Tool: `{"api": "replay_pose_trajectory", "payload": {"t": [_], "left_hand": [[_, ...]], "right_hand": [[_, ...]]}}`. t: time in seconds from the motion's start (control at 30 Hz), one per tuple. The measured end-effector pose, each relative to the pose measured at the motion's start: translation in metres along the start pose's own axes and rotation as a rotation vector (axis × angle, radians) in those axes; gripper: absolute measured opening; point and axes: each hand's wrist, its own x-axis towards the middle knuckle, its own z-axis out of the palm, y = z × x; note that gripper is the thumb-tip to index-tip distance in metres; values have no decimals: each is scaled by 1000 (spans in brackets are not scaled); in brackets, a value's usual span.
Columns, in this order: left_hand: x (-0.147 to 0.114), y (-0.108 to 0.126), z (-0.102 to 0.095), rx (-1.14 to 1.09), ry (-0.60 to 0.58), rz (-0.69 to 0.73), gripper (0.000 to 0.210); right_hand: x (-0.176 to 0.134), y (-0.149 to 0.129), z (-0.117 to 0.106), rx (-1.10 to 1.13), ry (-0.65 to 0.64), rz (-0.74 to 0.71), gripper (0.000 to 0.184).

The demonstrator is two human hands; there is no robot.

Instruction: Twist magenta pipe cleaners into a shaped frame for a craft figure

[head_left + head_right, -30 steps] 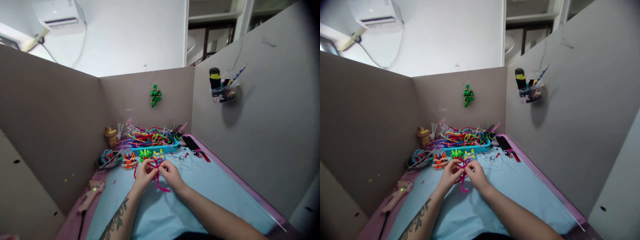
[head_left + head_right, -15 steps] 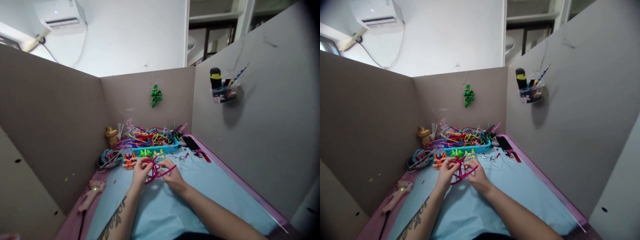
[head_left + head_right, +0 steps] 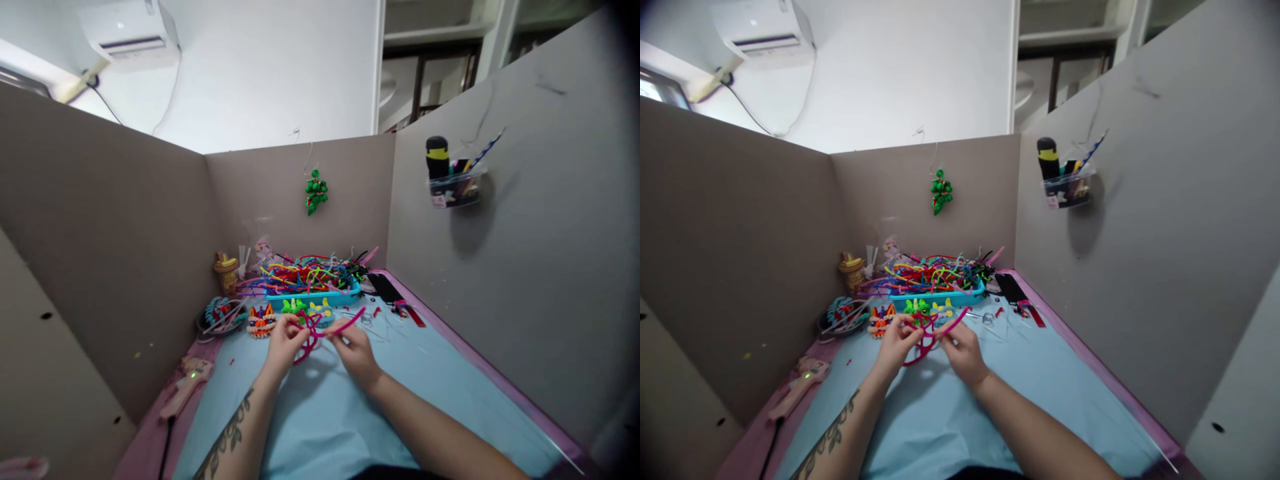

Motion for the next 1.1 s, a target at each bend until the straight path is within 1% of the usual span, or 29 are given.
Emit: {"api": "replay_pose_trajectory", "payload": {"t": [0.03,0.07,0.1,0.17,0.23,0.37,0.43,0.5,0.57,0.7,0.83,0.93,1.0,1.03,1.1], "left_hand": [[-2,0,1,24,-60,-10,37],[-3,0,2,48,-118,-24,37],[-5,-1,3,67,-163,-38,37],[-6,-2,4,84,-195,-51,37],[-5,-3,3,68,-183,-46,38],[-1,-3,-1,12,-112,-42,41],[0,-3,-1,-2,-85,-47,42],[0,-3,0,-7,-82,-50,43],[-2,-3,0,-3,-108,-46,42],[-5,-1,0,56,-204,-19,37],[-8,2,0,117,-246,-9,35],[-8,2,1,138,-256,-8,36],[-7,1,3,151,-238,12,36],[-6,1,3,161,-211,36,36],[-4,1,2,185,-109,123,37]], "right_hand": [[2,2,-2,-12,75,62,18],[5,4,-3,-15,115,111,18],[7,6,-4,-5,122,142,19],[10,7,-4,33,85,159,20],[12,8,-4,59,29,155,18],[12,6,-3,48,-66,160,10],[11,6,-2,41,-102,147,9],[10,5,-1,37,-114,132,7],[10,6,0,21,-96,138,7],[12,7,2,-22,-58,214,8],[14,12,2,-45,-111,289,10],[12,18,3,-34,-155,291,14],[11,22,5,-20,-159,269,16],[10,24,7,-15,-149,261,16],[9,27,9,-6,-110,261,17]]}}
